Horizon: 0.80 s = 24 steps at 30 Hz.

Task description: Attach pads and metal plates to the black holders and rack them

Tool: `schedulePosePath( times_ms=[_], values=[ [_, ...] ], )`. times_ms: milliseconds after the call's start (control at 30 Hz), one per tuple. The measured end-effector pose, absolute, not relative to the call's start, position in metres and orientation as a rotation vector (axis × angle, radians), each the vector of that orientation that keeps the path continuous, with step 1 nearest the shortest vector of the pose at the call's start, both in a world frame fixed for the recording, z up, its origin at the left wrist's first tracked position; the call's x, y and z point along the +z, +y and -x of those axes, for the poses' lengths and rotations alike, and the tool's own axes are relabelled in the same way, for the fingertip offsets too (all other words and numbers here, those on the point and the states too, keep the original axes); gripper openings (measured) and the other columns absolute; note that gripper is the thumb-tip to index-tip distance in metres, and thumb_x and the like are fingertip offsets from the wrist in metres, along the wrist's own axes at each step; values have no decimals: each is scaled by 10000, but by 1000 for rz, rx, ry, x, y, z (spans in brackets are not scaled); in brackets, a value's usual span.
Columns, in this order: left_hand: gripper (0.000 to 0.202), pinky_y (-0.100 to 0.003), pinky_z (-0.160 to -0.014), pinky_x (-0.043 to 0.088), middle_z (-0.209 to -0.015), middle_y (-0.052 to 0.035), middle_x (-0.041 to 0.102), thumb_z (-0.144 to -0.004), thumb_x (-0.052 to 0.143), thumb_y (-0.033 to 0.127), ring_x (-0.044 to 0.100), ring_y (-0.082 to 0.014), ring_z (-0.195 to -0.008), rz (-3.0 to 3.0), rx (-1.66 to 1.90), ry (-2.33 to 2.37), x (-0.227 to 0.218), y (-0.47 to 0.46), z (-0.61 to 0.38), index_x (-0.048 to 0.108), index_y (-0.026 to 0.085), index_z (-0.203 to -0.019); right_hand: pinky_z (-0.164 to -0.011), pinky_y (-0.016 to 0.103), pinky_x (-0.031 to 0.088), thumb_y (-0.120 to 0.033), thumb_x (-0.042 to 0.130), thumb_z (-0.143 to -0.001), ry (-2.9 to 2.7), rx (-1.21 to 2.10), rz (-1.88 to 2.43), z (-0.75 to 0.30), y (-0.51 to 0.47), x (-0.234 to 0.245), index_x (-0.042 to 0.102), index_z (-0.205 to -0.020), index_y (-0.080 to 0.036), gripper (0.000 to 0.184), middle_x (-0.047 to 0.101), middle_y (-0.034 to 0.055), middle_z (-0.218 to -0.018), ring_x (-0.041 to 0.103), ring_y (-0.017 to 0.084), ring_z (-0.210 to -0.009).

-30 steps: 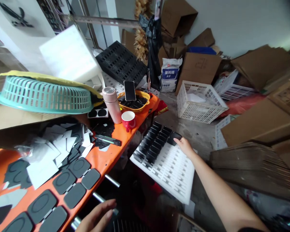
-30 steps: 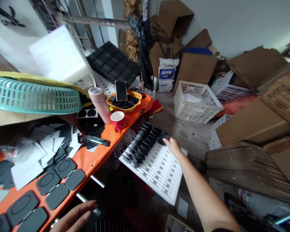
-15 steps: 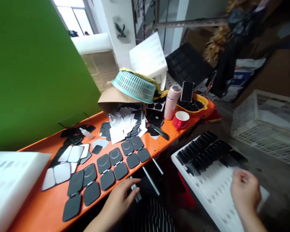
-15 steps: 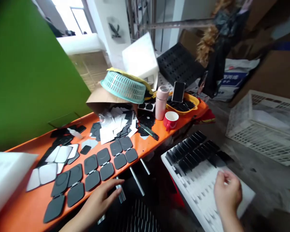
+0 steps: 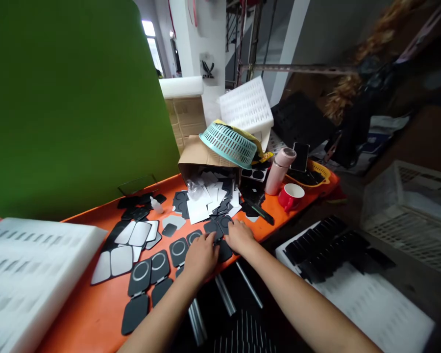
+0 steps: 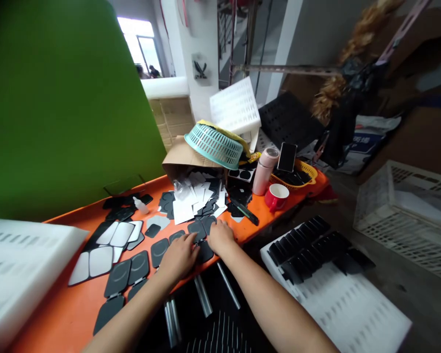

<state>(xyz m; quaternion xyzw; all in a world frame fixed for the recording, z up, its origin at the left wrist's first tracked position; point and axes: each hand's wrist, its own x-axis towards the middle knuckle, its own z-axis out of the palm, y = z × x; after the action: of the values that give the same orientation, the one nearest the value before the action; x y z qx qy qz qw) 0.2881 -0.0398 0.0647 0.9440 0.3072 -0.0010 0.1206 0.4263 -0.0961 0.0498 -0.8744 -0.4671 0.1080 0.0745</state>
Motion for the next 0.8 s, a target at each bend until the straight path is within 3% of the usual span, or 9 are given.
schedulePosePath(
  times_ms=[200, 367, 467, 600, 700, 800],
  values=[
    [494, -398, -727, 397, -1231, -191, 404, -800, 415, 366, 538, -300, -915, -2783, -45, 960, 56, -29, -316, 349, 179, -1253, -687, 305, 417, -301, 589, -669, -1429, 383, 2656, -433, -86, 50, 646, -819, -155, 217, 640, 130, -843, 579, 249, -811],
    [491, -407, -706, 400, -1179, -182, 436, -799, 402, 430, 554, -295, -867, -2804, -67, 957, 53, -35, -328, 384, 185, -1223, -648, 286, 407, -175, 451, -731, -1333, 323, 2648, -444, -126, 62, 615, -877, -157, 220, 647, 97, -779, 585, 215, -742],
    [464, -400, -762, 386, -1149, -130, 466, -783, 437, 445, 521, -286, -937, -2803, -66, 896, 54, -42, -333, 418, 221, -1188, -608, 254, 399, -238, 425, -762, -1267, 359, 2541, -450, -187, 75, 586, -797, -187, 173, 623, 34, -709, 570, 170, -672],
    [478, -348, -798, 389, -1253, -109, 397, -779, 471, 351, 488, -262, -999, -2796, -69, 754, 51, -42, -336, 371, 223, -1228, -538, 231, 403, -347, 503, -736, -812, 543, 2134, -474, -303, 89, 521, -731, -180, 168, 592, 0, -674, 548, 145, -623],
    [487, -349, -793, 396, -1235, -136, 424, -781, 439, 330, 516, -274, -966, -2823, -79, 678, 45, -36, -342, 360, 175, -1235, -518, 240, 415, -420, 564, -680, -274, 303, 2081, -506, -389, 91, 490, -776, -182, 267, 573, -16, -626, 538, 135, -568],
    [538, -370, -770, 404, -1228, -160, 443, -757, 423, 300, 529, -312, -950, -2840, -134, 644, 41, -35, -351, 325, 127, -1257, -590, 277, 451, -454, 561, -661, 49, 8, 1992, -538, -449, 78, 473, -864, -188, 345, 592, 7, -719, 569, 151, -652]
  ],
)
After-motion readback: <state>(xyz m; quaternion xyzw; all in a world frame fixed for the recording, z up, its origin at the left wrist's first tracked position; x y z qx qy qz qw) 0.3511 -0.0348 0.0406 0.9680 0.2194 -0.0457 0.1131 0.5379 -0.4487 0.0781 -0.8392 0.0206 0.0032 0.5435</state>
